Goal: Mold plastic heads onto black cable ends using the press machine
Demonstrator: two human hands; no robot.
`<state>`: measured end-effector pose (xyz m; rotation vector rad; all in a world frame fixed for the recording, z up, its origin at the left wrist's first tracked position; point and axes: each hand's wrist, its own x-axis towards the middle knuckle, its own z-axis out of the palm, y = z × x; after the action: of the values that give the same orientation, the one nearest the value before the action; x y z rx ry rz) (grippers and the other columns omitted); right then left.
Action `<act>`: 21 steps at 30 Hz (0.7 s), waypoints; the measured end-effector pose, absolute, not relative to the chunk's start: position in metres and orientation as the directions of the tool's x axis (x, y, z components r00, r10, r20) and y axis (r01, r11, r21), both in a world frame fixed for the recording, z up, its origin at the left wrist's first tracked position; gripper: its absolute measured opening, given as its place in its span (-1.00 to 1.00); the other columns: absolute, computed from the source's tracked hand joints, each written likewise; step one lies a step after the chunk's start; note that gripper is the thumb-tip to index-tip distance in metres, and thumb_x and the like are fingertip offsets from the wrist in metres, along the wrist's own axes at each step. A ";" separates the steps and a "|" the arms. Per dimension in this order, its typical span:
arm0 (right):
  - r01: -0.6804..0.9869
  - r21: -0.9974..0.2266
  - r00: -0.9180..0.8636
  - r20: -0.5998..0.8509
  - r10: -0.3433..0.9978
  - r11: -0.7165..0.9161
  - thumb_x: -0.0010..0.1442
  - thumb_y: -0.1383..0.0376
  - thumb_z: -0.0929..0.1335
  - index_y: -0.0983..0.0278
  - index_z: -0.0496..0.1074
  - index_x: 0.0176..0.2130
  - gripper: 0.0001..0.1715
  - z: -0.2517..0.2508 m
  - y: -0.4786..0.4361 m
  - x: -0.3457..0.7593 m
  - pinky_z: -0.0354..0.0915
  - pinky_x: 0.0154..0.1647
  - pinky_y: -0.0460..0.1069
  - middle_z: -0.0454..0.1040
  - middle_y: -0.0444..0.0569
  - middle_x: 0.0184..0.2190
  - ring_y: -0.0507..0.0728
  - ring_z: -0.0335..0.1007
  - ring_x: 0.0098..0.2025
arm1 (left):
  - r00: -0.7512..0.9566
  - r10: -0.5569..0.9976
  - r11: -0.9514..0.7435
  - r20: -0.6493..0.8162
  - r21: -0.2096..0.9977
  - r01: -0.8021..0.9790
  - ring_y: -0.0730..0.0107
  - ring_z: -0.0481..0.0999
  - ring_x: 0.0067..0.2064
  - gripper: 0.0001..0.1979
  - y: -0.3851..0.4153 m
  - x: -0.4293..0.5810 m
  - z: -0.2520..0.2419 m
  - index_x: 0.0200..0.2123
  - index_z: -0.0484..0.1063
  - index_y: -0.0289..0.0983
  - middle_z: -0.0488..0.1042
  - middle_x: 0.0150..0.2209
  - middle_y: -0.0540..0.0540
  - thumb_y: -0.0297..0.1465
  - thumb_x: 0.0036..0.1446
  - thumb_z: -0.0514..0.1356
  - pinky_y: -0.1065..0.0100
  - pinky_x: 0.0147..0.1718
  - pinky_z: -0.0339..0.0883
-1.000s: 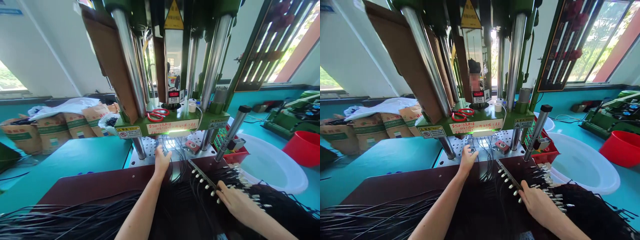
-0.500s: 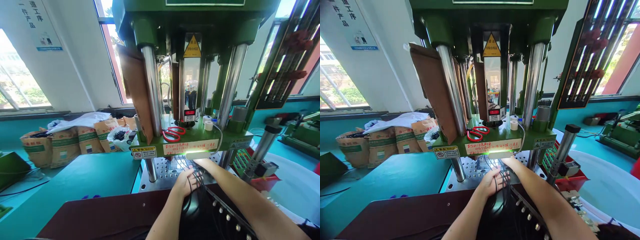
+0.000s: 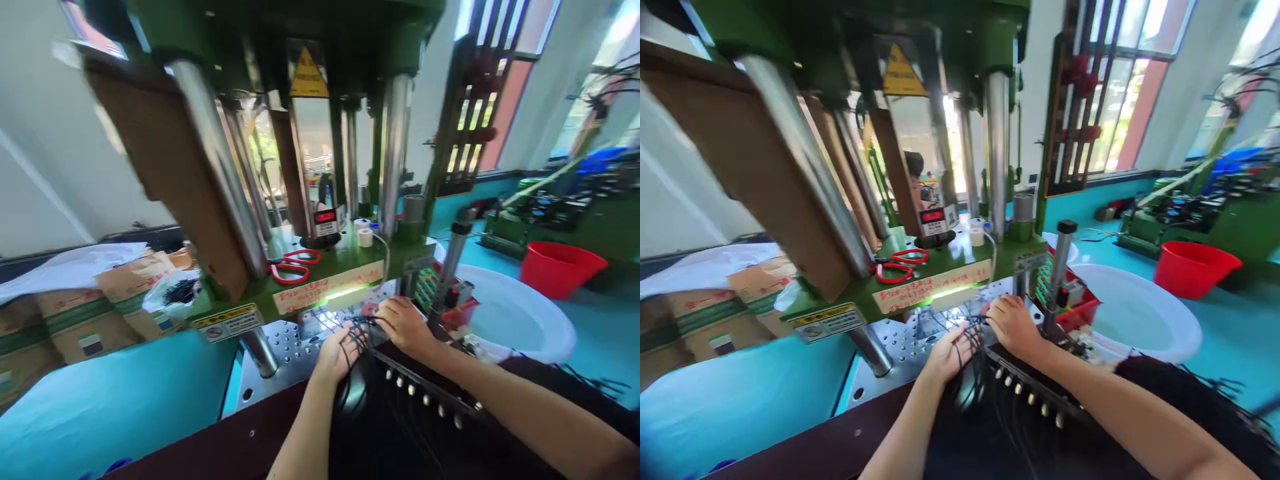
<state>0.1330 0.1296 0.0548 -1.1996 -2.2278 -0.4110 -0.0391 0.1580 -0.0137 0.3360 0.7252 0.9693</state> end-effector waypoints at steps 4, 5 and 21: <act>0.936 -0.209 -0.110 0.593 0.797 0.284 0.18 0.24 0.24 0.27 0.45 -0.35 -0.76 0.072 0.034 0.241 0.16 -0.16 0.04 0.47 0.00 -0.41 0.14 0.29 -0.27 | 0.377 0.834 0.552 -0.403 0.597 -0.583 0.30 0.54 -0.33 -0.84 0.157 -0.042 -0.014 -0.21 0.30 -0.37 0.51 -0.33 -0.24 -0.52 0.10 0.03 0.33 -0.35 0.41; 0.960 -0.245 0.023 0.552 0.834 0.136 0.16 0.22 0.25 0.28 0.46 -0.37 -0.75 0.073 0.011 0.270 0.17 -0.18 0.03 0.47 0.00 -0.43 0.15 0.30 -0.28 | 0.374 0.826 0.563 -0.420 0.606 -0.562 0.31 0.54 -0.33 -0.85 0.158 -0.042 -0.014 -0.24 0.32 -0.39 0.51 -0.33 -0.25 -0.53 0.11 0.03 0.34 -0.35 0.42; 0.908 -0.018 0.417 -0.040 0.908 -0.418 -0.01 0.34 0.34 0.32 0.50 -0.50 -0.86 -0.007 -0.053 0.360 0.16 -0.38 -0.01 0.51 0.09 -0.46 0.20 0.41 -0.35 | 0.253 0.844 0.533 -0.472 0.697 -0.479 0.37 0.54 -0.34 -0.78 0.153 -0.045 -0.011 -0.22 0.36 -0.36 0.50 -0.35 -0.17 -0.55 0.15 -0.05 0.37 -0.43 0.45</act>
<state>0.3598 -0.0531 -0.0074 -2.6495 -1.6988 0.0675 -0.0445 0.1529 -0.0112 0.4620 0.9365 0.9438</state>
